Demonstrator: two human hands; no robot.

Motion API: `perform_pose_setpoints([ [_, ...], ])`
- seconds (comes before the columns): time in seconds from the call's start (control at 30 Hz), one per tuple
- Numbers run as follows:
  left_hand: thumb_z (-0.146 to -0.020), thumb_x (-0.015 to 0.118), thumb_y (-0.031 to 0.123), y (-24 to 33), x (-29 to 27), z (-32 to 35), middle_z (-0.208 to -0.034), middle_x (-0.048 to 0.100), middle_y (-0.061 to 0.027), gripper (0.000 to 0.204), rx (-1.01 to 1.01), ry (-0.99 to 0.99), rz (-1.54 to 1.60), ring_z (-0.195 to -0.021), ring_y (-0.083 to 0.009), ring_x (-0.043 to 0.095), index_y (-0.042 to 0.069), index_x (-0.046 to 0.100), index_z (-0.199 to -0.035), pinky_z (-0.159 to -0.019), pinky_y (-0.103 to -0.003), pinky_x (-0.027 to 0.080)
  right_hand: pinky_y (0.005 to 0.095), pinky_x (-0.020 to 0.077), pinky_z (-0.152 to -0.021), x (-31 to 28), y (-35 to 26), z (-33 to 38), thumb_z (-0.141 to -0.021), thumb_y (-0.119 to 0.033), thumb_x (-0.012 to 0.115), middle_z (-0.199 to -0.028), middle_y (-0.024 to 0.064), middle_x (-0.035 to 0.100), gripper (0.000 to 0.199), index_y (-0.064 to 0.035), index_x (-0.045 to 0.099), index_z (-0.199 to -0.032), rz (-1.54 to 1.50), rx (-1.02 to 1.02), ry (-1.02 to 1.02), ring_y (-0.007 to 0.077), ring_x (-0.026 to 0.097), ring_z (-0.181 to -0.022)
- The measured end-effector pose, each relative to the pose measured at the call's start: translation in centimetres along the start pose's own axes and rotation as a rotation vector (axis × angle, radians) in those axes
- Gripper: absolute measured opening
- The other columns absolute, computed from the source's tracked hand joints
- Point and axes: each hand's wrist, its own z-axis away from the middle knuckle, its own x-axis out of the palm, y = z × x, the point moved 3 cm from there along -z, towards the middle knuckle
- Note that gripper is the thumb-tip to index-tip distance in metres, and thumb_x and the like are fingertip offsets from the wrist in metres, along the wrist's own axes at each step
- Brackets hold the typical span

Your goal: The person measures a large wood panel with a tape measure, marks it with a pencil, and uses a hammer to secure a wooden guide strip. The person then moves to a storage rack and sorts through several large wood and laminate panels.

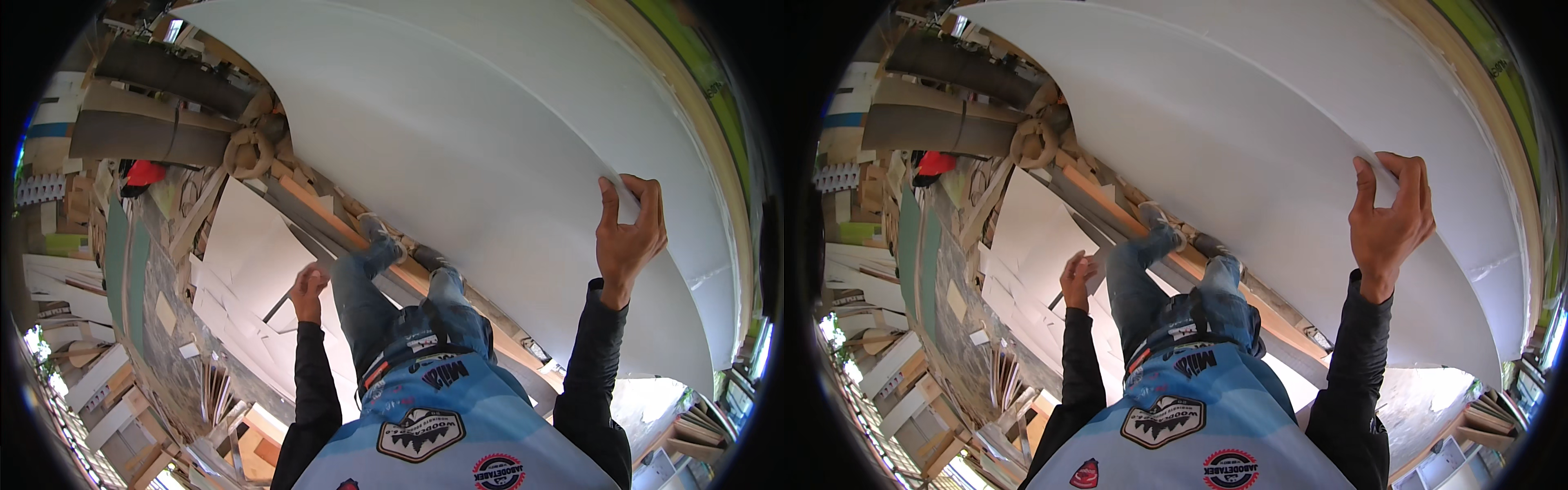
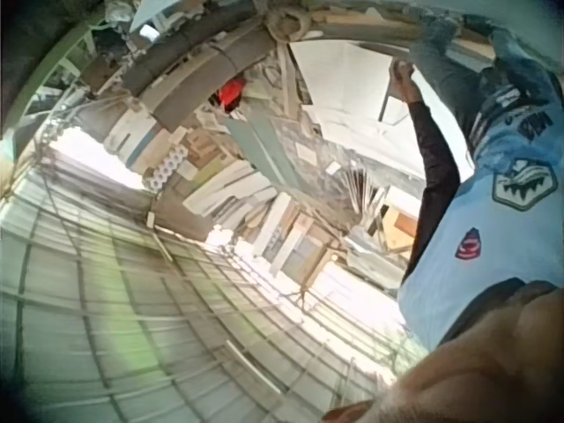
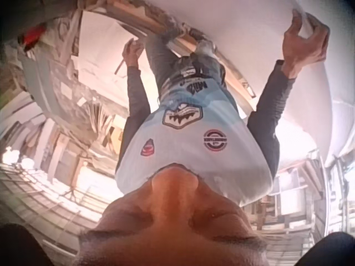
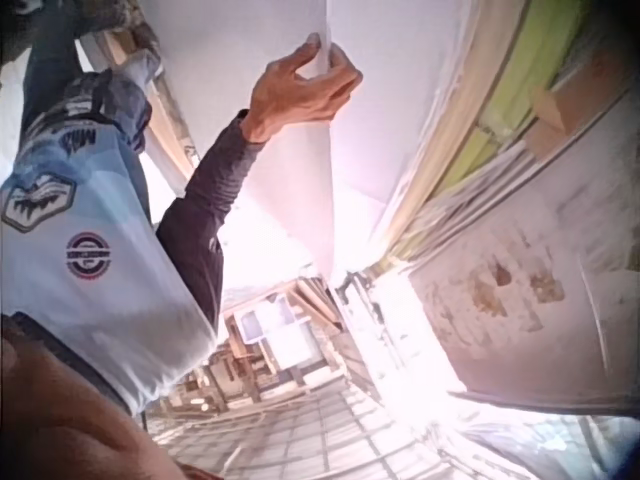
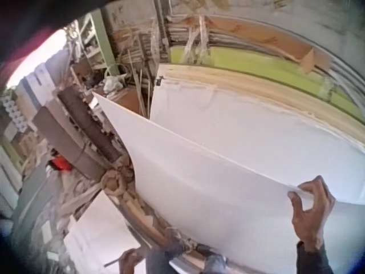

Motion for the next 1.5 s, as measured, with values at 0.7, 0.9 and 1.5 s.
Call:
perform_pose_setpoints([
  [0.7,-0.079,0.074,0.047,34.0,24.4,8.9,-0.108,0.061,-0.0093,0.054,1.539,-0.575,-0.705,-0.106,-0.0261,0.055,0.007,0.065,-0.115,-0.103,-0.048,0.03,0.0346,0.046,-0.054,-8.3,-6.2,0.1,-0.075,-0.011,0.075,-0.074,0.0087,0.062,0.014,-0.0045,0.066,-0.084,-0.261,-0.224,-0.667,0.0265,0.06,-0.057],
  [0.9,-0.081,0.074,0.044,32.3,23.9,11.4,-0.075,0.054,0.0006,0.035,1.521,-0.443,-0.641,-0.071,-0.0167,0.047,0.011,0.062,-0.077,-0.079,-0.038,0.032,0.0297,0.0506,-0.061,-3.2,-1.0,-6.7,-0.092,-0.022,0.067,-0.077,0.0122,0.068,0.024,0.0006,0.067,-0.083,-0.674,0.133,-1.431,0.0191,0.066,-0.064],
  [1.5,-0.077,0.077,0.05,30.8,15.6,15.2,-0.082,0.06,0.003,0.038,1.382,-0.27,-0.592,-0.075,-0.0124,0.053,0.016,0.061,-0.081,-0.09,-0.035,0.031,0.0551,0.0277,-0.113,18.2,32.0,-19.3,-0.078,-0.063,0.067,-0.156,0.022,0.025,0.107,-0.0021,0.021,-0.153,0.598,0.235,-0.46,0.0366,0.025,-0.145],
])
